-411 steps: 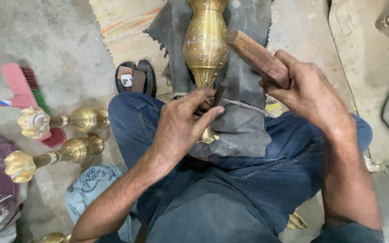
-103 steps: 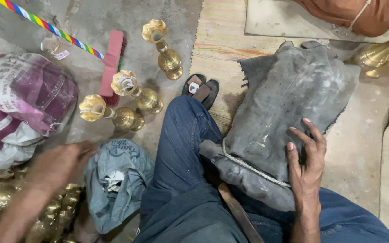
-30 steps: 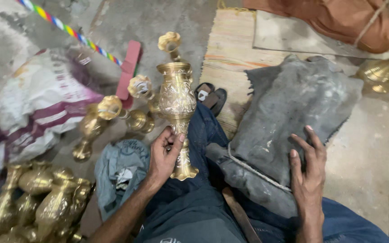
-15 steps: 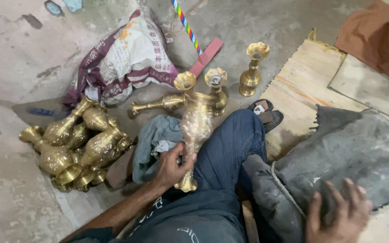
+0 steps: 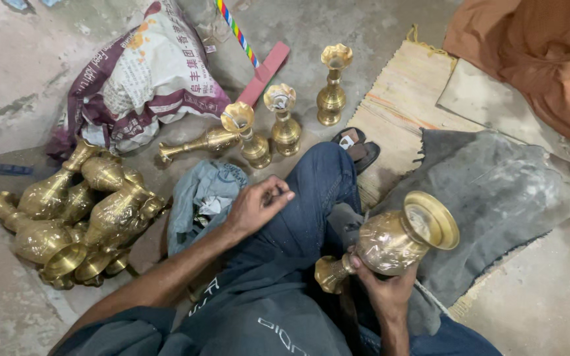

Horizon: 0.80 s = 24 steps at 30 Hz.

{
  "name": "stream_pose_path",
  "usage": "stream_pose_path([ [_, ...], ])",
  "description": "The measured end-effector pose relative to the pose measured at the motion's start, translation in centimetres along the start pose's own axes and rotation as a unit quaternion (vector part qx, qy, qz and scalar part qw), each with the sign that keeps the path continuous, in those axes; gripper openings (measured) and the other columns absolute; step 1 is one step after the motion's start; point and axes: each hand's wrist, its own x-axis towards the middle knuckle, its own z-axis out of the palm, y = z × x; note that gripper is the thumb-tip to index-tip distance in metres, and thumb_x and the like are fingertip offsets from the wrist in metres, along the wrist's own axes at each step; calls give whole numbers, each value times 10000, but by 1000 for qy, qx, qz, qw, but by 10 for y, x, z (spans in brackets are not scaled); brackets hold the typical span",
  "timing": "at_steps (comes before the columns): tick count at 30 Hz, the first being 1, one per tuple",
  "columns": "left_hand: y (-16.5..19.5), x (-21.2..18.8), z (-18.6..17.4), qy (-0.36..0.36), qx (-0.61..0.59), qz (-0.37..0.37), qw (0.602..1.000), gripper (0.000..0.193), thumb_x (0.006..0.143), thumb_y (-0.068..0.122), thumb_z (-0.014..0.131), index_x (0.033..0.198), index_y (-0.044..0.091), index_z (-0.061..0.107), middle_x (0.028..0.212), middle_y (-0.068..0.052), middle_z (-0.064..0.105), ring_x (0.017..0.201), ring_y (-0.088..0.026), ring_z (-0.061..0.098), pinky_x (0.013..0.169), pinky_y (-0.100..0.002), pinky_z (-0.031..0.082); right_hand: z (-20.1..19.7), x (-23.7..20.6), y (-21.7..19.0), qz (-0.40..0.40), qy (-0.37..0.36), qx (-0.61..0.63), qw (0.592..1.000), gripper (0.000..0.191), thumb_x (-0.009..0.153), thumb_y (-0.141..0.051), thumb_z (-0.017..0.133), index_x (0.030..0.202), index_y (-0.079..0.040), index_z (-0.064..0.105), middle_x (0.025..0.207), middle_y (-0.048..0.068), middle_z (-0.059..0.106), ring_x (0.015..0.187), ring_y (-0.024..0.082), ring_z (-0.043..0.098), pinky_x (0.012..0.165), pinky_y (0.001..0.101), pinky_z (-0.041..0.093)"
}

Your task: The person sits on the floor with a brass vase held against a sandbag on their lap. They hold a chisel against the vase surface and strike it with a wooden mallet to engrave decorative patterns, rotating the vase to reach new areas, and briefly pick up another finished vase before resuming engraving.

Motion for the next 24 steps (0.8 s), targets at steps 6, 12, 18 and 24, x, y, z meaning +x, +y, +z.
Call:
stream_pose_path([
  [6, 6, -36, 26, -159, -85, 277, 944, 754, 818, 472, 811, 1341, -14, 570, 1118, -172, 708, 813, -211, 737, 684, -350, 603, 64, 14, -30, -14, 5, 11, 1000, 827, 729, -97, 898, 1388, 26, 414, 1248, 151, 663, 1106, 224, 678, 932, 376, 573],
  [12, 3, -30, -59, 50, 164, 296, 940, 478, 843, 465, 795, 1175, 134, 704, 872, -70, 789, 626, -194, 736, 570, -349, 608, 97, 16, -55, -79, -124, 69, 987, 949, 824, -113, 817, 1545, -19, 207, 1428, 173, 532, 1346, 256, 512, 1144, 439, 372],
  [18, 22, -25, -264, -4, 482, -139, 865, 615, 887, 547, 685, 1443, 305, 582, 952, 7, 765, 689, -173, 713, 639, -395, 627, 88, 19, -43, -45, -155, -32, 986, 724, 898, -96, 727, 1524, -46, 366, 1262, 146, 677, 1241, 256, 622, 1123, 414, 434],
  [24, 15, -59, -301, -35, 354, -372, 857, 702, 900, 497, 730, 1519, 221, 549, 1295, -119, 756, 955, -349, 811, 984, -507, 557, 81, 19, -24, -12, -143, -17, 990, 628, 929, -65, 692, 1492, -53, 414, 1178, 121, 707, 1148, 216, 667, 1063, 387, 472],
])
